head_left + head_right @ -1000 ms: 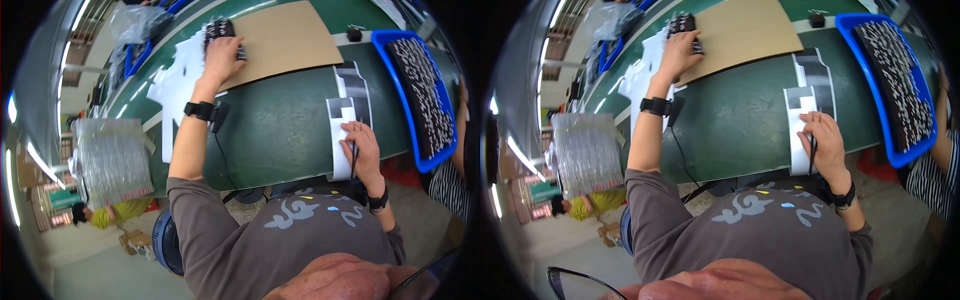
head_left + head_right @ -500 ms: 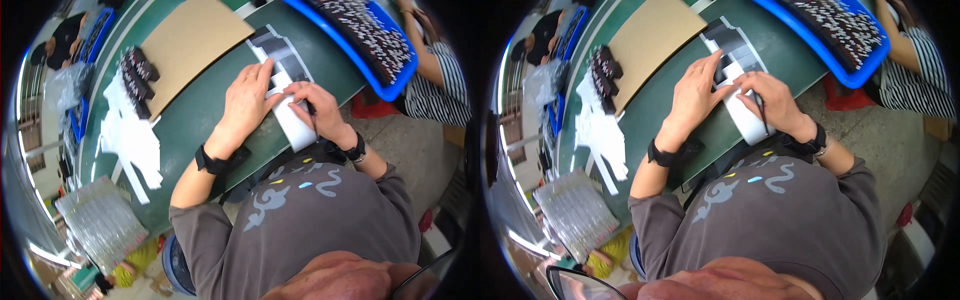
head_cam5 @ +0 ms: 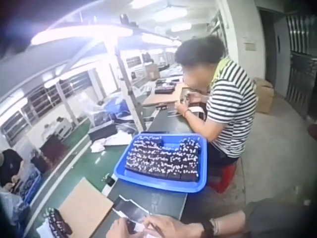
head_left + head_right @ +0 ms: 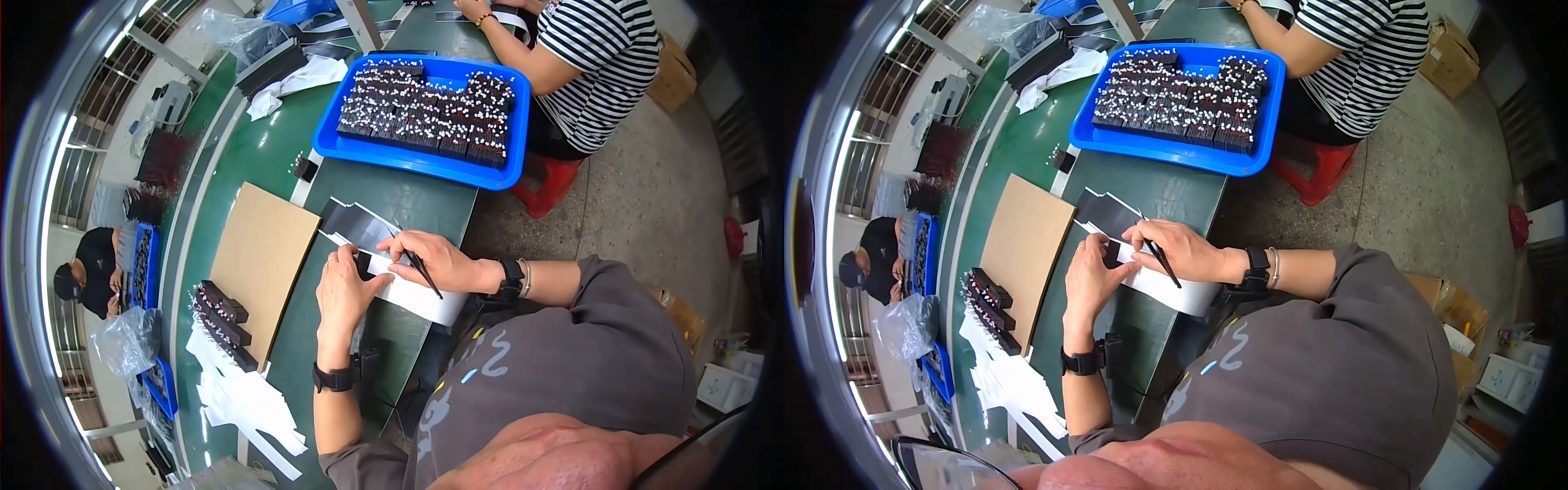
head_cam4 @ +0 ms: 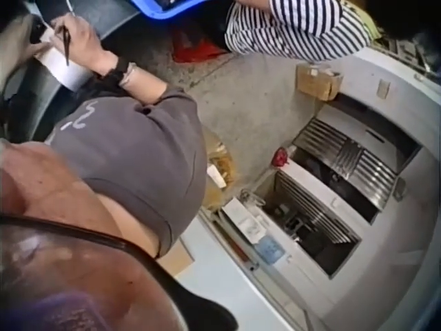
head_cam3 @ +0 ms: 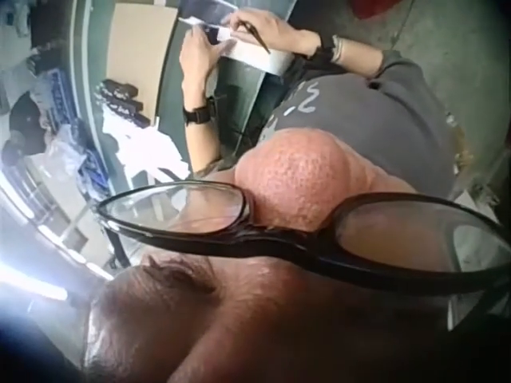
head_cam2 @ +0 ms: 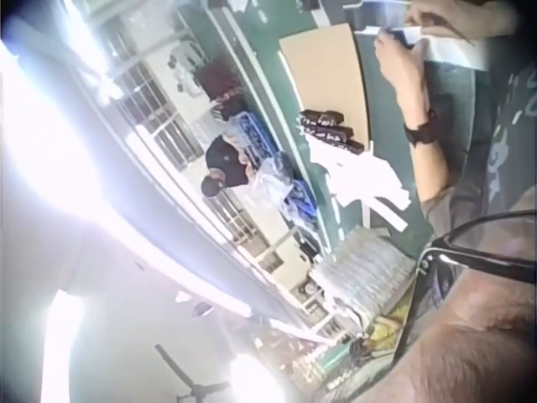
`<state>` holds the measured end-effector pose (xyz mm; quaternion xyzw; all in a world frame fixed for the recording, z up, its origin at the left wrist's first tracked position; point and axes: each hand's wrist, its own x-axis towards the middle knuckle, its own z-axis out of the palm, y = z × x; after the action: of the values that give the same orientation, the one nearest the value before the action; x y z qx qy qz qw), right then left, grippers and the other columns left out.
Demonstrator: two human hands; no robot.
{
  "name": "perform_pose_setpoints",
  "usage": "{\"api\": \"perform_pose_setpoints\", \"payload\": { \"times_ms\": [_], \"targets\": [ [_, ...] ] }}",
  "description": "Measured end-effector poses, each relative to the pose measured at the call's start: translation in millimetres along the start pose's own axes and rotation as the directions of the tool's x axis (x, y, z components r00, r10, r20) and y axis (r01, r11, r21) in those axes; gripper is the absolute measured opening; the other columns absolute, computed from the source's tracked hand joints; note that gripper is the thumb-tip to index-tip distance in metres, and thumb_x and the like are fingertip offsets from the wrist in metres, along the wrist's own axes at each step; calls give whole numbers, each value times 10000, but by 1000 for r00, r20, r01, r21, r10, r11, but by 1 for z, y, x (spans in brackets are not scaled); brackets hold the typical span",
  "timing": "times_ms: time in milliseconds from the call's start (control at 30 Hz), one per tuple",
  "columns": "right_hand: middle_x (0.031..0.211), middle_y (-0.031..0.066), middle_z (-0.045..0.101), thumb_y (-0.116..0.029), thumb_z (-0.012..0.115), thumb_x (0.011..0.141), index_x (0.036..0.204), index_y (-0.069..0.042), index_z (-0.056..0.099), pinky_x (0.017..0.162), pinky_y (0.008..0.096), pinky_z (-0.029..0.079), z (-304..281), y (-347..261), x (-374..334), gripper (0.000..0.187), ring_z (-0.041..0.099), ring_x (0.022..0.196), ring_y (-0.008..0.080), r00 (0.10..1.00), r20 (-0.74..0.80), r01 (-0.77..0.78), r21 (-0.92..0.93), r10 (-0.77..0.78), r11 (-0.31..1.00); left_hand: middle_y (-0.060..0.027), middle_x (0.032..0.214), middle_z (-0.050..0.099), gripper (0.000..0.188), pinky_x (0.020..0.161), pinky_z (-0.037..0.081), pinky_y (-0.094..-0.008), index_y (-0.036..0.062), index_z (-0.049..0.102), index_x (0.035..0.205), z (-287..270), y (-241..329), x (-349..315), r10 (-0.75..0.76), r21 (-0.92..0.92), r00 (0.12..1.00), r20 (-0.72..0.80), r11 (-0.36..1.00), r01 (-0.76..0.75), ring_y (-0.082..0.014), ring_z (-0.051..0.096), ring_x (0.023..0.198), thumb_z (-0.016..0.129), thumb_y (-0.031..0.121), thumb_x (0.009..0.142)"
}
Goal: Assembling small electronic or mechanical components by attaching wires and connectors to frames at a manual workstation.
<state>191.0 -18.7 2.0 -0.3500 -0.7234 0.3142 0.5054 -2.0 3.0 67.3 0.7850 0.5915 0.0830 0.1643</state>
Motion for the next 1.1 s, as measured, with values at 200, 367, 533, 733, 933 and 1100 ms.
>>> {"api": "perform_pose_setpoints", "payload": {
  "times_ms": [200,367,533,733,933,1100],
  "targets": [
    [1109,166,681,-62,710,908,980,-27,521,856,381,538,-5,3,4,206,679,1086,281,995,44,-92,50,90,994,-112,861,662,429,782,532,-407,31,652,1058,-5,-10,17,-38,6,985,168,999,38,-303,637,934,824,290,763],
    [1110,143,669,-142,653,980,1012,-29,510,850,370,536,-5,1,1,185,659,989,195,975,49,-220,289,215,932,-90,840,668,337,740,535,-353,33,678,1038,-2,-19,6,219,63,975,-25,974,-217,-236,655,832,799,223,787],
    [1320,190,592,-235,548,1054,1060,-41,490,944,347,508,-8,13,2,203,619,1049,187,926,-7,-275,671,376,689,-13,920,702,250,730,526,-265,15,691,1131,-65,-39,-8,203,-691,899,387,710,137,-105,650,816,707,66,887],
    [1330,193,585,-225,508,1068,1062,-46,491,978,343,489,-11,3,6,180,591,1113,191,924,-13,-290,628,382,722,-17,981,713,229,715,535,-269,23,667,1129,-95,-129,-7,-405,-970,886,-225,181,-163,-141,672,848,706,72,909],
    [1292,194,620,-110,577,1016,1034,-38,519,975,355,484,-10,7,5,94,607,1112,213,956,76,-289,414,284,863,-87,1146,667,228,853,603,-322,-11,595,1177,15,-88,-43,-509,-952,849,142,-307,-24,-190,661,1015,614,80,968],
    [1215,192,660,-24,648,933,987,-27,542,949,360,489,-13,-13,14,120,633,1060,263,973,203,-112,-21,114,993,-179,1232,650,407,885,618,-371,-80,494,1324,29,-1,-72,-294,-851,863,411,-462,249,-271,704,1008,570,175,1015]
  ]
}}
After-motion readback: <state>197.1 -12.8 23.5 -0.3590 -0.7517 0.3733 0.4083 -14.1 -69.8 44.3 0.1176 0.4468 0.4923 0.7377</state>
